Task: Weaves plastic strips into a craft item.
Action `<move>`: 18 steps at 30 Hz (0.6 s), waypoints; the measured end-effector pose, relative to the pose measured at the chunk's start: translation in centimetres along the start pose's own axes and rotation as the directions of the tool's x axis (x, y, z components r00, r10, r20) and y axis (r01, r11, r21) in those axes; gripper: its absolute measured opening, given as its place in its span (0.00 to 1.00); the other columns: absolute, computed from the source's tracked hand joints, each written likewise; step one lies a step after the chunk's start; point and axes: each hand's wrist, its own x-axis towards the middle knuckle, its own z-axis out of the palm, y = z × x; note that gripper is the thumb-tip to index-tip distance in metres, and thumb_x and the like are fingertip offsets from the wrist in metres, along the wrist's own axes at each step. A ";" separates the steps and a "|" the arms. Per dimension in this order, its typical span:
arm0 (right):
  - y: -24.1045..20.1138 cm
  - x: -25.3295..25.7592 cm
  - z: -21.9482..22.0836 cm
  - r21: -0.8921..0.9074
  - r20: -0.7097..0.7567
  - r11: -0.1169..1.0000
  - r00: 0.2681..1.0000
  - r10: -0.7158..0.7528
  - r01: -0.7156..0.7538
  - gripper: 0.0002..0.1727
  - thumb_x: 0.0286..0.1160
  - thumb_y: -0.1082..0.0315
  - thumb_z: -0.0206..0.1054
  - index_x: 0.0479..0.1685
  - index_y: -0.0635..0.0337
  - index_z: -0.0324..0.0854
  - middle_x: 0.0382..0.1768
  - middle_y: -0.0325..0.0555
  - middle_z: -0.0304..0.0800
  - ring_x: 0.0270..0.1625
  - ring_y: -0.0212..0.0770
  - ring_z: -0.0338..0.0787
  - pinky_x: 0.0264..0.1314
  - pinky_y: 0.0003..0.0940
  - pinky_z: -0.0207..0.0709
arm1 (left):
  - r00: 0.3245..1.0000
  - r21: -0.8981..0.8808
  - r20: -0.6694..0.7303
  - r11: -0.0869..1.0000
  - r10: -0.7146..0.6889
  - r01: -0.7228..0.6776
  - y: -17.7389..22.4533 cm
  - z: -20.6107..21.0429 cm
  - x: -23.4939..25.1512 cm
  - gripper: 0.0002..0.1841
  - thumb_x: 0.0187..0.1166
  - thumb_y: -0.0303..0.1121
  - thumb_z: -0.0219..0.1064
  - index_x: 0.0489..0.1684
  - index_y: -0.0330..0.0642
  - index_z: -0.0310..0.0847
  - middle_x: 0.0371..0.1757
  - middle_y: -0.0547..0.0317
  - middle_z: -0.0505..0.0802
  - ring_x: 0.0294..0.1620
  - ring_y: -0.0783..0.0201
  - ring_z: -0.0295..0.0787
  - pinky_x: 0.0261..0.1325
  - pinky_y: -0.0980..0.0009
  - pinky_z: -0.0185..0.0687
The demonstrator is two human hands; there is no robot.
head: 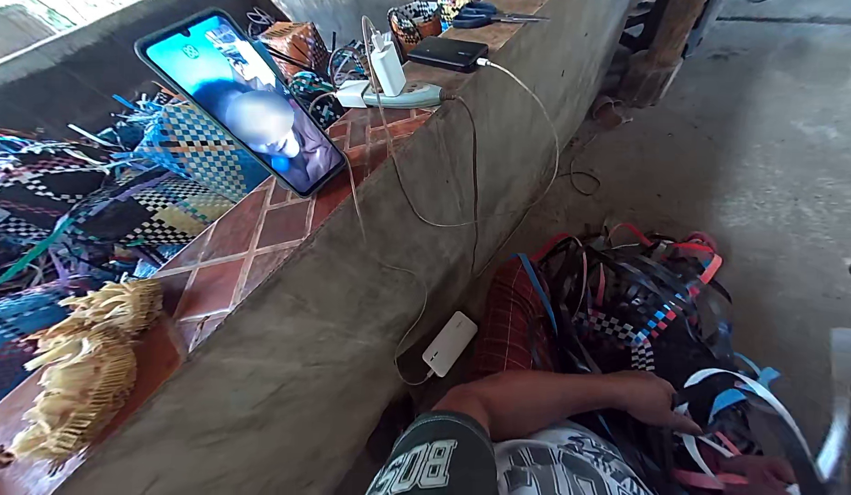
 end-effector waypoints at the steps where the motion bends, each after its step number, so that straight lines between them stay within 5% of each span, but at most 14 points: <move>1: -0.1 0.0 -0.3 0.050 -0.031 0.997 0.998 -0.051 0.053 0.15 0.87 0.64 0.57 0.54 0.70 0.76 0.45 0.33 0.91 0.49 0.26 0.91 0.61 0.33 0.87 | 1.000 0.031 -0.011 1.000 0.003 -0.003 0.1 -0.1 -0.1 0.24 0.88 0.45 0.63 0.46 0.24 0.87 0.42 0.34 0.92 0.49 0.41 0.90 0.57 0.40 0.80; 3: 0.4 0.1 -0.5 0.027 -0.128 1.000 0.992 0.011 -0.007 0.18 0.88 0.65 0.56 0.60 0.73 0.77 0.48 0.39 0.90 0.50 0.26 0.90 0.62 0.32 0.85 | 0.999 0.096 -0.039 0.995 -0.007 0.010 0.2 -0.3 -0.3 0.25 0.89 0.46 0.62 0.45 0.25 0.87 0.42 0.34 0.92 0.50 0.39 0.90 0.57 0.38 0.81; 7: 1.5 0.1 0.8 -0.104 -0.146 0.844 0.848 0.510 -0.526 0.19 0.89 0.60 0.60 0.63 0.70 0.80 0.42 0.52 0.87 0.38 0.38 0.84 0.46 0.43 0.81 | 1.000 0.240 0.014 0.971 -0.008 0.004 1.0 -0.3 -1.4 0.28 0.89 0.50 0.61 0.51 0.25 0.86 0.52 0.31 0.91 0.60 0.37 0.89 0.66 0.37 0.79; 10: -4.3 1.3 1.2 0.017 -0.176 0.919 0.904 0.390 -0.393 0.12 0.87 0.65 0.61 0.52 0.67 0.80 0.31 0.36 0.82 0.32 0.24 0.81 0.41 0.26 0.80 | 0.995 0.253 0.088 0.965 0.042 -0.063 1.4 -0.5 -2.2 0.28 0.90 0.50 0.60 0.49 0.25 0.86 0.48 0.31 0.92 0.58 0.36 0.89 0.65 0.37 0.78; 14: -8.1 2.3 0.4 0.219 -0.195 0.975 0.979 0.067 -0.023 0.10 0.73 0.73 0.68 0.51 0.57 0.86 0.34 0.31 0.91 0.33 0.23 0.86 0.42 0.24 0.84 | 0.994 0.048 -0.037 0.993 0.107 -0.105 -2.2 -0.5 -2.8 0.19 0.86 0.40 0.64 0.45 0.29 0.90 0.39 0.40 0.94 0.45 0.48 0.92 0.57 0.46 0.83; 16: -8.3 3.0 0.0 0.101 -0.139 0.995 0.989 0.042 -0.028 0.10 0.68 0.73 0.72 0.46 0.53 0.85 0.26 0.28 0.86 0.25 0.22 0.80 0.30 0.21 0.79 | 0.992 -0.029 -0.109 0.998 0.056 -0.059 -4.1 -1.0 -2.7 0.16 0.85 0.40 0.67 0.44 0.33 0.92 0.38 0.46 0.94 0.41 0.56 0.91 0.55 0.51 0.84; 18: -6.4 4.6 0.1 -0.169 -0.002 0.966 0.980 0.197 -0.194 0.13 0.74 0.70 0.74 0.56 0.61 0.87 0.30 0.44 0.86 0.28 0.35 0.82 0.34 0.36 0.79 | 0.992 -0.046 -0.121 0.999 0.015 -0.020 -4.6 -1.4 -2.5 0.15 0.85 0.43 0.68 0.43 0.38 0.92 0.34 0.53 0.93 0.37 0.62 0.88 0.51 0.56 0.82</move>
